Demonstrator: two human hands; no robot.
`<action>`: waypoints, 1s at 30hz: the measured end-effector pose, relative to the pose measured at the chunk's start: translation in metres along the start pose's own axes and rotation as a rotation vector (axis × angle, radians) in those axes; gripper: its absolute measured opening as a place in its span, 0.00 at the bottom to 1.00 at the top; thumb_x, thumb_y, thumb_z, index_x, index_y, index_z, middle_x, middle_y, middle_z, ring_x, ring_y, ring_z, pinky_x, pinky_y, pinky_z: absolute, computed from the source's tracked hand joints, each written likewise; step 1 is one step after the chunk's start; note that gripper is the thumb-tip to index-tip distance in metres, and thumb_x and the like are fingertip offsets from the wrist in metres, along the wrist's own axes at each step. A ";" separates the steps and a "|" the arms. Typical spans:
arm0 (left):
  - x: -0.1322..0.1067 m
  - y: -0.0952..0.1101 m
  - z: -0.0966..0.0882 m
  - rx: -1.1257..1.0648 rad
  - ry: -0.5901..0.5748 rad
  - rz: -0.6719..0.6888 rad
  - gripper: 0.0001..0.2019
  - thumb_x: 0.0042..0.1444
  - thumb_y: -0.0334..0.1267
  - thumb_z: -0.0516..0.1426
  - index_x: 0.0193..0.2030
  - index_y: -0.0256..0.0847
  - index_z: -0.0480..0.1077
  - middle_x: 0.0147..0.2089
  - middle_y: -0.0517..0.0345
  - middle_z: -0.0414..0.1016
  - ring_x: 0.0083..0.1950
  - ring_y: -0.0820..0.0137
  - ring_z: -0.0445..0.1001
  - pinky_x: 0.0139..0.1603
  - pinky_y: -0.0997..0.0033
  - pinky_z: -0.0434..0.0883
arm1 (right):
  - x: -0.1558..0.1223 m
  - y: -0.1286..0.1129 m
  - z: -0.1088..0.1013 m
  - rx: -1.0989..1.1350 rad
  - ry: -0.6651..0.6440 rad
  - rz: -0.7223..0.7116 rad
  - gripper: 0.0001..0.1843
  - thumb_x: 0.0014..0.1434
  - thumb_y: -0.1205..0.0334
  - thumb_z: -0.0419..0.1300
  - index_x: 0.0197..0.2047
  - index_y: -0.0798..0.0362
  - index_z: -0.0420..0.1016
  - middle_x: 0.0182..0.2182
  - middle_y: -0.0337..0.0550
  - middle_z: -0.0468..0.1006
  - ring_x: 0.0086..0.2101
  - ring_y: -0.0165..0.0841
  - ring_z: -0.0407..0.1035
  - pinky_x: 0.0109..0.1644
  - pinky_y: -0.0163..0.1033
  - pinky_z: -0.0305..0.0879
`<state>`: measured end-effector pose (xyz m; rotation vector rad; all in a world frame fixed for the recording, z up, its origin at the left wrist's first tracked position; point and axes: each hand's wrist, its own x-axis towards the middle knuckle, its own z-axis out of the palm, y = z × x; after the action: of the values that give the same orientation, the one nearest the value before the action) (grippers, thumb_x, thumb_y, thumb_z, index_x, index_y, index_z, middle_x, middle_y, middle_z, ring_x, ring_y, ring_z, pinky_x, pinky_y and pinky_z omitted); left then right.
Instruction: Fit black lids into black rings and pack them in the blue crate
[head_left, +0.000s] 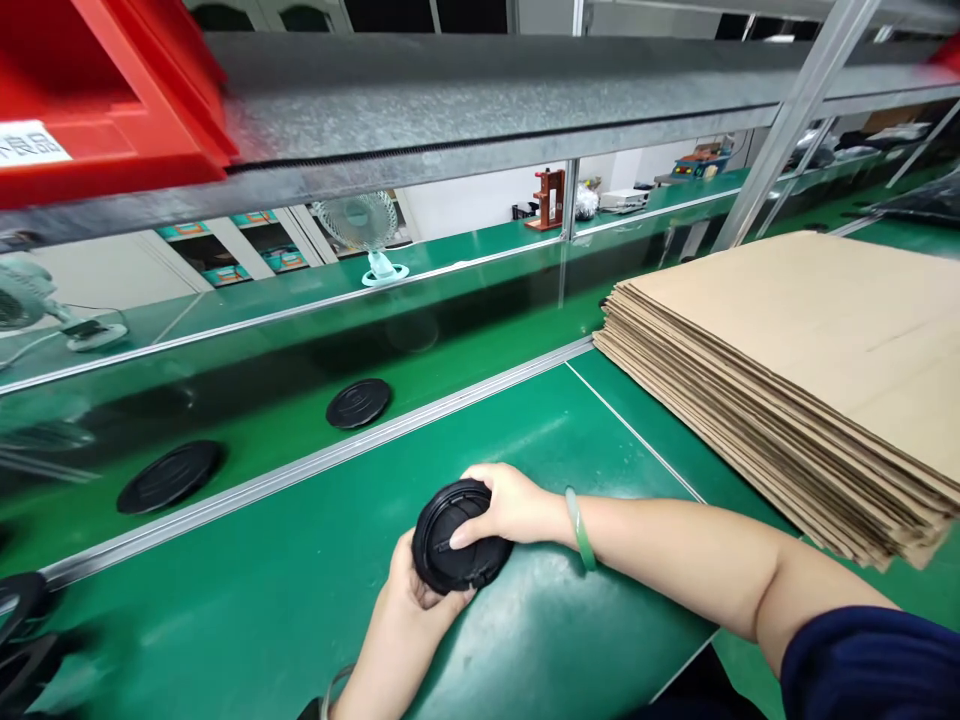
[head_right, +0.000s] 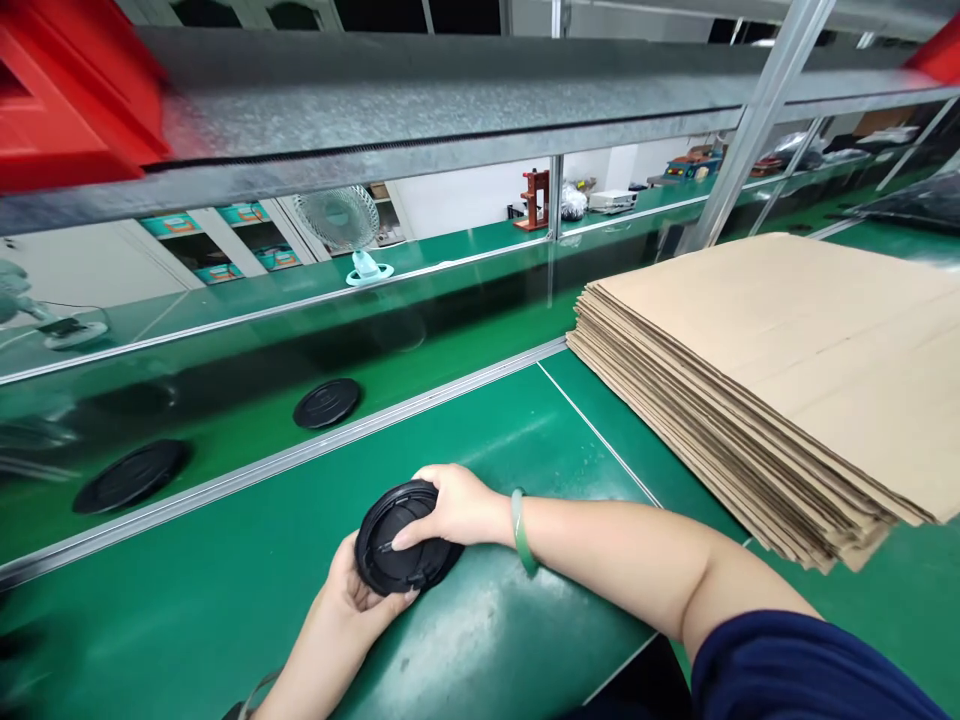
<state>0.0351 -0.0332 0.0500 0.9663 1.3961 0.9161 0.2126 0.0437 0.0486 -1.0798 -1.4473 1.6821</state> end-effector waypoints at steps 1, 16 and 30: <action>0.000 0.002 0.001 -0.006 -0.004 0.000 0.43 0.35 0.40 0.72 0.58 0.46 0.58 0.56 0.50 0.75 0.56 0.54 0.76 0.53 0.59 0.77 | 0.001 0.001 0.001 -0.010 0.002 0.010 0.27 0.32 0.55 0.78 0.34 0.54 0.73 0.32 0.37 0.77 0.35 0.35 0.71 0.38 0.38 0.67; 0.007 0.000 -0.011 0.017 -0.338 0.077 0.41 0.53 0.49 0.63 0.65 0.41 0.44 0.46 0.47 0.72 0.46 0.62 0.76 0.51 0.58 0.71 | 0.132 -0.012 -0.130 -1.158 0.443 -0.144 0.34 0.63 0.50 0.60 0.68 0.56 0.63 0.69 0.51 0.55 0.70 0.44 0.42 0.74 0.55 0.33; 0.005 0.028 -0.023 0.412 -0.114 0.319 0.08 0.53 0.35 0.61 0.40 0.39 0.77 0.39 0.52 0.81 0.42 0.65 0.79 0.48 0.66 0.75 | 0.017 0.023 0.003 -1.265 -0.367 -0.453 0.31 0.69 0.44 0.47 0.72 0.39 0.51 0.72 0.37 0.45 0.71 0.41 0.37 0.74 0.59 0.38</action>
<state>0.0131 -0.0181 0.0757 1.5635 1.3830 0.8005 0.2029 0.0534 0.0235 -0.8670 -2.8606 0.5217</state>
